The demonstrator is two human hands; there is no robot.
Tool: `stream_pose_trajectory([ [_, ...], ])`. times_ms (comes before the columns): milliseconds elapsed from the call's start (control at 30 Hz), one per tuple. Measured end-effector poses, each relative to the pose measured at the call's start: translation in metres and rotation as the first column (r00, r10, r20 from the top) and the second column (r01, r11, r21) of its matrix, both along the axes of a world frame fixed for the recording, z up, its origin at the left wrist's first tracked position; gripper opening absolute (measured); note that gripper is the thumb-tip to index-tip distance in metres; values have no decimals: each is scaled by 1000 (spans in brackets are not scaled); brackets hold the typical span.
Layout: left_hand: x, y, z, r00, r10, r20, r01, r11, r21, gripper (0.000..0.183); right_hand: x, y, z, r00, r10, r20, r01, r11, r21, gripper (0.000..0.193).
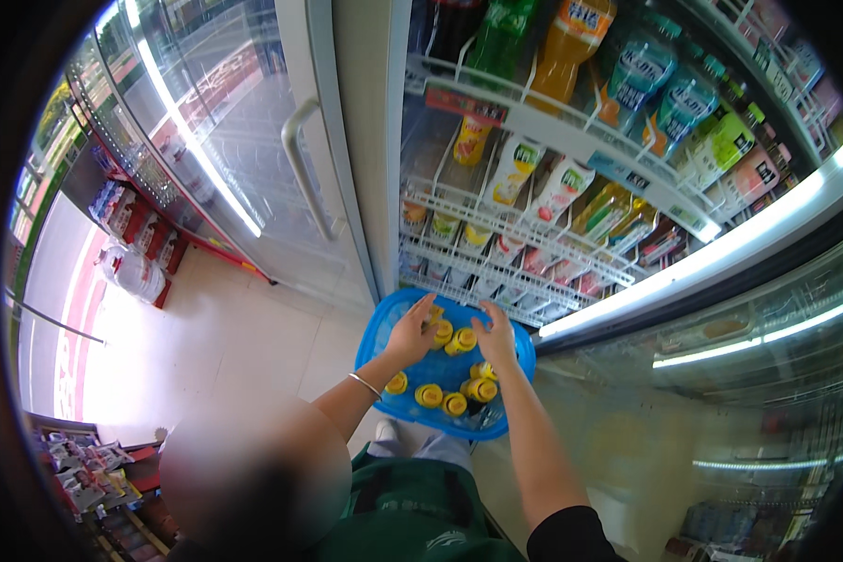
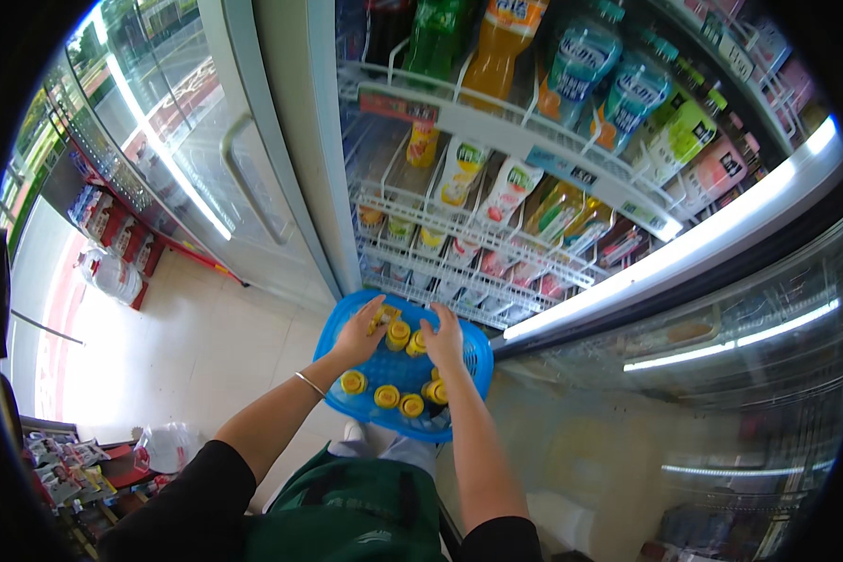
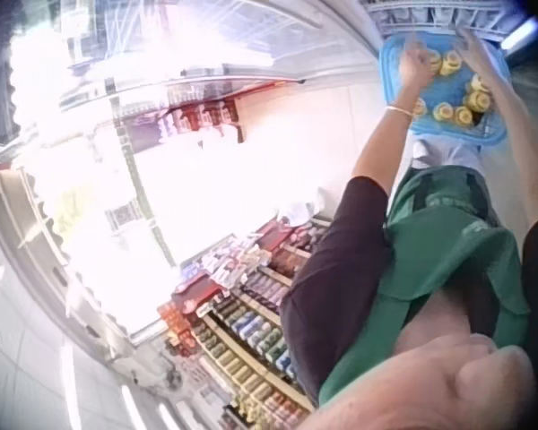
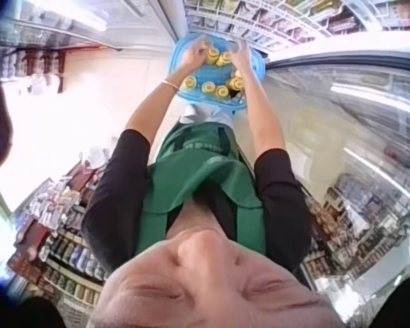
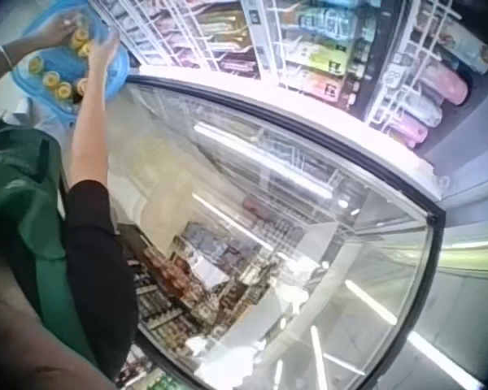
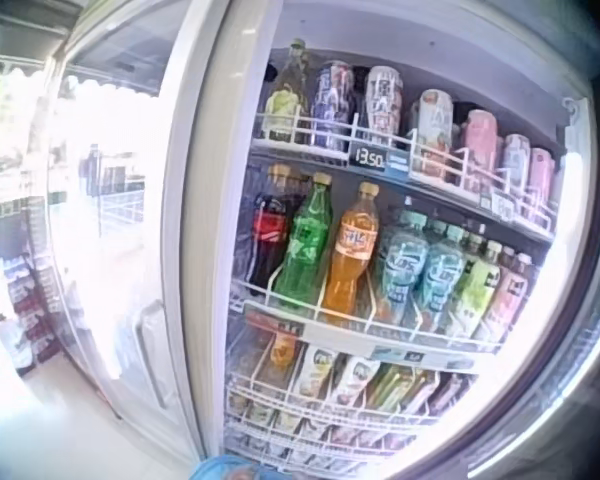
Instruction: The person takes yellow-capped beverage bottles from a blue basket and places them one by one into a refrigerated display case. The person also places yellow pouches into the same shelf. The task is performed by hand without tools.
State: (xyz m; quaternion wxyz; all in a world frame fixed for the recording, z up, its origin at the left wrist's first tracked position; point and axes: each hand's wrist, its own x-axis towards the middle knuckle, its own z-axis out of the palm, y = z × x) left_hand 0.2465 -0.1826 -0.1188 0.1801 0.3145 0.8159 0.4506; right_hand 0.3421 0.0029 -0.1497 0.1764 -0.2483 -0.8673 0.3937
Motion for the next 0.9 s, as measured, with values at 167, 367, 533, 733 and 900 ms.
stream_pose_trajectory([
  [167,28,-40,-65,929,215,300,-192,976,-106,33,52,-16,-34,993,-51,105,65,988,-141,33],
  [367,56,-68,-122,907,289,308,-265,957,-117,31,78,-48,-78,970,70,234,-26,982,-187,34],
  [533,73,-86,-130,865,327,380,-273,943,-191,30,82,-93,-100,834,450,320,-426,893,-147,50],
  [733,72,-92,-122,877,273,395,-213,958,-191,32,81,-116,-112,797,319,514,-402,914,55,51],
  [900,66,-96,-119,849,315,424,-252,947,-197,34,68,-86,-67,901,204,383,-178,979,-104,47],
])
